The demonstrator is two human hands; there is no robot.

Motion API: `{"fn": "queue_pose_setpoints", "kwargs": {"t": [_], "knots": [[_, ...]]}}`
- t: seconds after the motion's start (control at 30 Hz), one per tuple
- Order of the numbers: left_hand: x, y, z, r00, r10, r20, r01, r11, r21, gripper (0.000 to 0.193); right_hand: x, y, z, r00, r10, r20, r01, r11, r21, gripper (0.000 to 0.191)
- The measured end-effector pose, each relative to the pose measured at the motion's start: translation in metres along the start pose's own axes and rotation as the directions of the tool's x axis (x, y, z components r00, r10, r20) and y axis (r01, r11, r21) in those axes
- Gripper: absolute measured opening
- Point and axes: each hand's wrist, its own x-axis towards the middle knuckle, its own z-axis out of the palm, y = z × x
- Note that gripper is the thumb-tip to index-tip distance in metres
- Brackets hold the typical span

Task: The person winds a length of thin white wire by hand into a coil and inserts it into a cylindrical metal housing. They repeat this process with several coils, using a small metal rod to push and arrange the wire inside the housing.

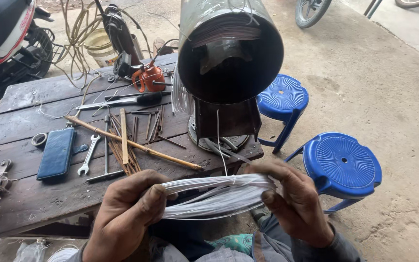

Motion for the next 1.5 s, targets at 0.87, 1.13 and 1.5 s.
{"fn": "queue_pose_setpoints", "kwargs": {"t": [0.87,1.13,1.5], "knots": [[0.026,0.087,0.050,0.964,-0.061,0.257,-0.007,0.967,0.253,0.029,0.027,-0.006,-0.026,0.929,-0.208,0.306,0.288,0.926,-0.245,0.092],[0.030,0.095,0.046,0.986,-0.011,0.164,-0.051,0.927,0.370,0.027,0.001,0.011,0.013,0.992,-0.129,0.013,0.112,0.803,-0.586,0.123],[0.033,0.094,0.081,0.951,0.168,0.259,-0.202,0.973,0.111,0.057,0.003,0.006,0.033,0.958,-0.198,-0.208,0.071,0.865,-0.496,0.117]]}}
